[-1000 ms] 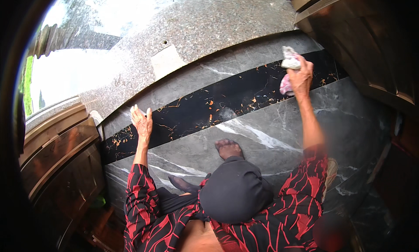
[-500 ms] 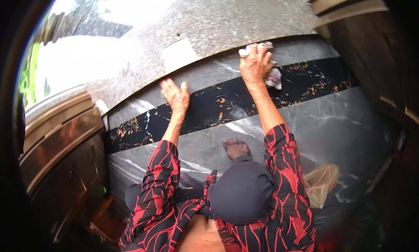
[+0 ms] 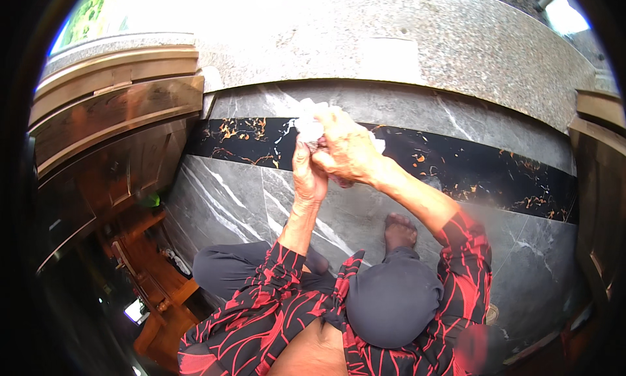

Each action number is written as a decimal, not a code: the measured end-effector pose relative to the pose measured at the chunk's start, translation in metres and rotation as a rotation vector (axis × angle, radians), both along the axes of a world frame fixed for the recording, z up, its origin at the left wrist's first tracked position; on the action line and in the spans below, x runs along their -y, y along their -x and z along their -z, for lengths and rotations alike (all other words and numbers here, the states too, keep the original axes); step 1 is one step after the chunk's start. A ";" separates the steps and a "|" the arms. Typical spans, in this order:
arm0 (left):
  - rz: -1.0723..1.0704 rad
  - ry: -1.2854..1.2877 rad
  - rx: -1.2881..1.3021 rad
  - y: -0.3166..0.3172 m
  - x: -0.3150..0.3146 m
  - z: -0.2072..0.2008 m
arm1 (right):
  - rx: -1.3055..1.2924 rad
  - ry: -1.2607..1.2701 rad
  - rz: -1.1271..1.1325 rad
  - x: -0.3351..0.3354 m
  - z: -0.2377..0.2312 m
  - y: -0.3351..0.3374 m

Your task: The person wipes a dark strip on the marble floor by hand with a cloth, then picks up the cloth, walks to a red bucket, and rinses the cloth in the water.

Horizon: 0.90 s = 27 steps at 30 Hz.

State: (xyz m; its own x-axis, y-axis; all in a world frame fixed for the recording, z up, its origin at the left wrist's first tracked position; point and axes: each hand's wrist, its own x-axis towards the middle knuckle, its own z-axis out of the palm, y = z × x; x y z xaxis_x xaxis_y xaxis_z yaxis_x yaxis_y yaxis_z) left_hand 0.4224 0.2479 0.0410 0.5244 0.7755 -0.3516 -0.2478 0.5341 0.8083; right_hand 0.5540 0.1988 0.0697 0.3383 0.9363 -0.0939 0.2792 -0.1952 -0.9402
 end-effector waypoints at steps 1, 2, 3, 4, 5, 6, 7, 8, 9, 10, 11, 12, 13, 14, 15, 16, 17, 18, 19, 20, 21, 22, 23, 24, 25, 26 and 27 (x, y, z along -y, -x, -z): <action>-0.048 0.039 -0.067 -0.003 -0.017 -0.016 | 0.064 -0.155 -0.034 -0.013 0.007 0.003; -0.093 0.026 -0.163 0.007 -0.036 -0.016 | 0.090 -0.132 -0.061 -0.024 0.010 0.010; -0.134 0.015 -0.256 0.017 -0.055 -0.012 | 0.119 -0.107 -0.082 -0.034 0.010 0.015; -0.214 -0.052 -0.320 0.042 -0.079 -0.019 | 0.026 -0.094 -0.162 -0.056 -0.002 0.030; -0.264 -0.086 -0.366 0.052 -0.097 -0.021 | -0.045 -0.034 -0.240 -0.074 -0.001 0.038; -0.366 -0.114 -0.402 0.062 -0.114 -0.026 | 0.025 -0.186 -0.271 -0.097 0.002 0.045; -0.442 -0.183 -0.377 0.088 -0.146 -0.011 | 0.120 -0.318 -0.296 -0.120 -0.002 0.051; -0.457 -0.124 -0.345 0.077 -0.169 0.000 | 0.226 -0.195 -0.308 -0.129 -0.010 0.036; -0.467 -0.160 -0.335 0.083 -0.196 -0.005 | 0.268 -0.084 -0.372 -0.148 -0.019 0.035; -0.506 -0.194 -0.425 0.094 -0.224 -0.014 | 0.366 -0.123 -0.385 -0.171 -0.018 0.045; -0.512 -0.299 -0.667 0.101 -0.243 -0.019 | 0.465 -0.160 -0.393 -0.193 -0.007 0.056; -0.482 -0.452 -0.813 0.106 -0.259 -0.014 | 0.688 -0.253 -0.311 -0.209 0.027 0.067; -0.453 -0.611 -0.962 0.111 -0.268 -0.002 | 0.905 -0.350 -0.233 -0.223 0.066 0.080; -0.422 -0.726 -1.057 0.114 -0.268 0.014 | 1.063 -0.172 -0.277 -0.234 0.105 0.092; -0.392 -0.831 -1.161 0.122 -0.263 0.029 | 1.124 -0.214 -0.314 -0.232 0.127 0.095; -0.346 -0.813 -1.191 0.114 -0.242 0.034 | 1.124 -0.203 -0.283 -0.229 0.131 0.097; -0.267 -0.851 -1.206 0.105 -0.216 0.034 | 1.119 -0.198 -0.257 -0.226 0.130 0.102; -0.225 -0.854 -1.206 0.106 -0.198 0.054 | 1.108 -0.170 -0.236 -0.229 0.130 0.101; -0.187 -0.865 -1.212 0.111 -0.185 0.069 | 1.130 -0.113 -0.249 -0.236 0.131 0.104; -0.147 -0.812 -1.218 0.109 -0.172 0.076 | 1.158 -0.065 -0.224 -0.228 0.127 0.100; -0.121 -0.767 -1.221 0.105 -0.164 0.079 | 1.192 -0.031 -0.196 -0.221 0.116 0.089; -0.071 -0.772 -1.148 0.084 -0.154 0.090 | 1.348 -0.045 -0.251 -0.196 0.118 0.062; -0.097 -0.829 -1.137 0.087 -0.159 0.081 | 1.321 -0.080 -0.195 -0.189 0.106 0.058; -0.072 -0.835 -1.089 0.068 -0.154 0.089 | 1.331 -0.034 -0.149 -0.163 0.113 0.037; -0.096 -0.866 -1.112 0.072 -0.160 0.079 | 1.293 -0.067 -0.109 -0.152 0.110 0.034; -0.108 -0.861 -1.114 0.070 -0.162 0.080 | 1.269 -0.045 -0.079 -0.135 0.106 0.025; -0.108 -0.866 -1.112 0.071 -0.164 0.081 | 1.242 -0.028 -0.045 -0.118 0.101 0.014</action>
